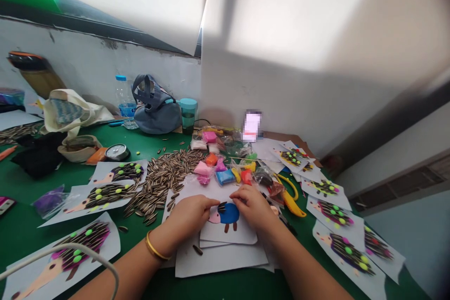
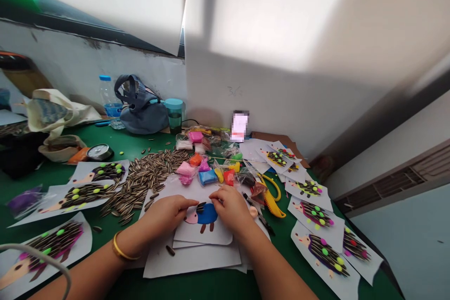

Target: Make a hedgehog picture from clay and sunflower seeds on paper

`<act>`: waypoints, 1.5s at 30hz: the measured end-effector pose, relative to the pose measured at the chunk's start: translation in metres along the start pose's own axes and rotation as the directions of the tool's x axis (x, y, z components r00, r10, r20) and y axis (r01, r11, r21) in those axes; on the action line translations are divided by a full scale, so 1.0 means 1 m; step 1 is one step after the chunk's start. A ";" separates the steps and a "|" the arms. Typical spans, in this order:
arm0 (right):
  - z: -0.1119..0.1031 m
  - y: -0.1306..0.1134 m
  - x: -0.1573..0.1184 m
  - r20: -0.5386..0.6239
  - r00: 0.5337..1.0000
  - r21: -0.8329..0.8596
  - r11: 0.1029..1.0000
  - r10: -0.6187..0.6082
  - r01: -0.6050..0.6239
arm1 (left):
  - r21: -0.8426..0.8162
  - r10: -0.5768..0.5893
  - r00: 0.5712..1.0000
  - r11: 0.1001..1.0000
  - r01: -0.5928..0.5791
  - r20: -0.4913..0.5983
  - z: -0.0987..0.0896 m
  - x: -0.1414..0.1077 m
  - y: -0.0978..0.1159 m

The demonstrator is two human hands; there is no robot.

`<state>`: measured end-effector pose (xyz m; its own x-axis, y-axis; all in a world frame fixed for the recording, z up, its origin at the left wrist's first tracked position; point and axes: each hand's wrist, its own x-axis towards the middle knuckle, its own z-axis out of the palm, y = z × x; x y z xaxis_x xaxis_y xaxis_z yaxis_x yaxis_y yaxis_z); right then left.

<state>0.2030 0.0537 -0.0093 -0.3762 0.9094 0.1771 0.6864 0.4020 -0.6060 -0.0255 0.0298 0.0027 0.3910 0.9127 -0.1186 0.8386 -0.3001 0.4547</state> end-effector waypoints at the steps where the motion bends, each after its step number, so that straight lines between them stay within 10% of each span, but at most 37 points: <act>1: 0.001 -0.001 0.000 0.006 1.000 -0.003 1.000 0.007 -0.007 | 0.009 0.005 1.000 1.000 -0.005 -0.002 0.000 0.000 0.000; 20: 0.000 -0.006 -0.001 -0.053 0.998 0.084 0.996 0.013 -0.009 | 0.045 0.000 1.000 0.999 0.000 -0.019 -0.002 -0.003 0.003; 30: -0.008 -0.009 -0.029 0.031 0.978 0.119 0.970 0.209 -0.211 | 0.197 -0.039 0.999 0.980 0.039 -0.001 -0.013 -0.007 0.000; 45: 0.002 -0.023 -0.023 -0.033 0.999 0.083 0.996 0.032 -0.029 | 0.215 -0.014 1.000 0.976 0.019 -0.024 -0.011 -0.010 0.009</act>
<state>0.1949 0.0237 -0.0007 -0.3332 0.9248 0.1837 0.6427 0.3654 -0.6734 -0.0265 0.0207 0.0178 0.3694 0.9235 -0.1037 0.9079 -0.3349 0.2522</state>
